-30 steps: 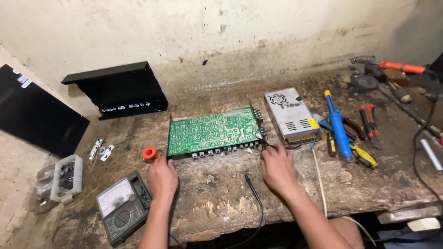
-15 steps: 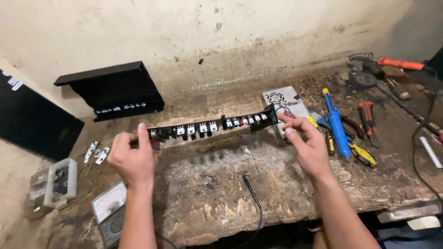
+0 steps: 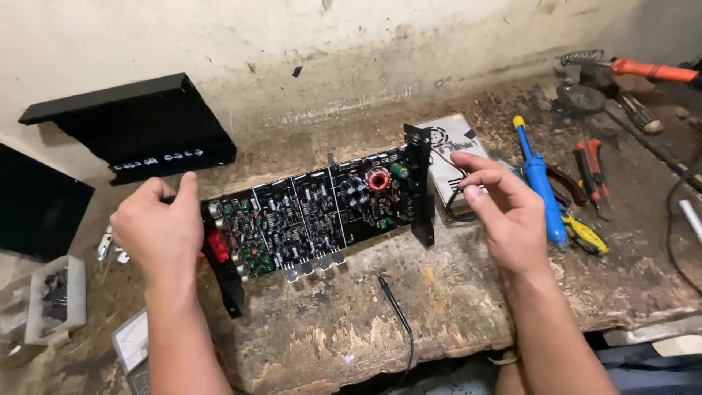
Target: The person is diagnosing a circuit board using a multimeter and then performing repairs with a soldering iron on a workbench.
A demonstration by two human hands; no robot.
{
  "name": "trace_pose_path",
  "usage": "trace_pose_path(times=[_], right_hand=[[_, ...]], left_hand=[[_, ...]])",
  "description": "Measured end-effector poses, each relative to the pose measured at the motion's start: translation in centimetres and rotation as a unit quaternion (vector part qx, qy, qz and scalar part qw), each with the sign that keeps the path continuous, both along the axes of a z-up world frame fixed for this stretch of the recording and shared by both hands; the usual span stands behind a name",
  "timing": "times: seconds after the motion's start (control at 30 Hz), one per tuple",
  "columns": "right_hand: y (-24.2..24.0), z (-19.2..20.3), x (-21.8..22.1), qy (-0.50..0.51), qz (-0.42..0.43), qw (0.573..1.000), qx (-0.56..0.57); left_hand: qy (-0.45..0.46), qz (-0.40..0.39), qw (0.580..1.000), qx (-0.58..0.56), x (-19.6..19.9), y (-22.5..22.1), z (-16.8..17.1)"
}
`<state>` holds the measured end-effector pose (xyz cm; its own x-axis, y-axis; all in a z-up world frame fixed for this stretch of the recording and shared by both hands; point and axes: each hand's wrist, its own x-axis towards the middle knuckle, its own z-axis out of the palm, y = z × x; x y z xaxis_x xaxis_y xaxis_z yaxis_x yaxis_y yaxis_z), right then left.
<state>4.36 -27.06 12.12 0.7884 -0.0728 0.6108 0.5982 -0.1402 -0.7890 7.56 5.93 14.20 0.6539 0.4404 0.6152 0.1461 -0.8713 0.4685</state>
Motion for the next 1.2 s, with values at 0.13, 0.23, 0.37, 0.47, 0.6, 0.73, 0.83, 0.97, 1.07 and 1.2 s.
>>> trace_pose_path(times=[0.13, 0.23, 0.37, 0.47, 0.6, 0.73, 0.83, 0.97, 1.07, 1.2], right_hand=[[-0.1, -1.2, 0.3, 0.02, -0.121, 0.99, -0.067], [0.8, -1.9, 0.3, 0.037, -0.085, 0.995, 0.029], [2.4, -2.3, 0.7, 0.1, -0.011, 0.989, 0.105], [3.5, -2.3, 2.1, 0.108, 0.006, 0.991, 0.083], [5.4, -2.5, 4.8, 0.059, -0.02, 0.997, -0.051], [6.5, -4.1, 7.0, 0.11, 0.003, 0.99, -0.09], [6.5, -4.3, 7.2, -0.016, 0.006, 0.975, -0.22], [6.9, -3.7, 7.4, -0.051, 0.035, 0.969, -0.239], [6.9, -4.6, 7.5, -0.052, 0.033, 0.967, -0.245], [6.4, -5.5, 7.6, -0.035, 0.042, 0.97, -0.237]], left_hand=[[-0.1, -0.029, 0.994, -0.022, 1.7, 1.0, -3.4], [-0.123, -0.012, 0.992, -0.012, 3.3, 2.2, -5.9], [-0.191, -0.025, 0.981, 0.009, 3.8, 2.0, -6.6], [-0.208, -0.042, 0.977, -0.006, 3.6, 1.5, -6.3], [-0.202, -0.043, 0.978, -0.014, 2.8, 1.0, -6.0], [-0.203, -0.066, 0.977, -0.006, 3.1, 1.5, -6.4], [-0.201, -0.083, 0.976, 0.012, 3.4, 1.7, -7.0], [-0.19, -0.084, 0.978, 0.008, 3.4, 1.8, -7.4], [-0.184, -0.082, 0.979, 0.0, 3.4, 1.8, -7.3], [-0.183, -0.106, 0.977, 0.008, 3.5, 2.2, -7.8]])
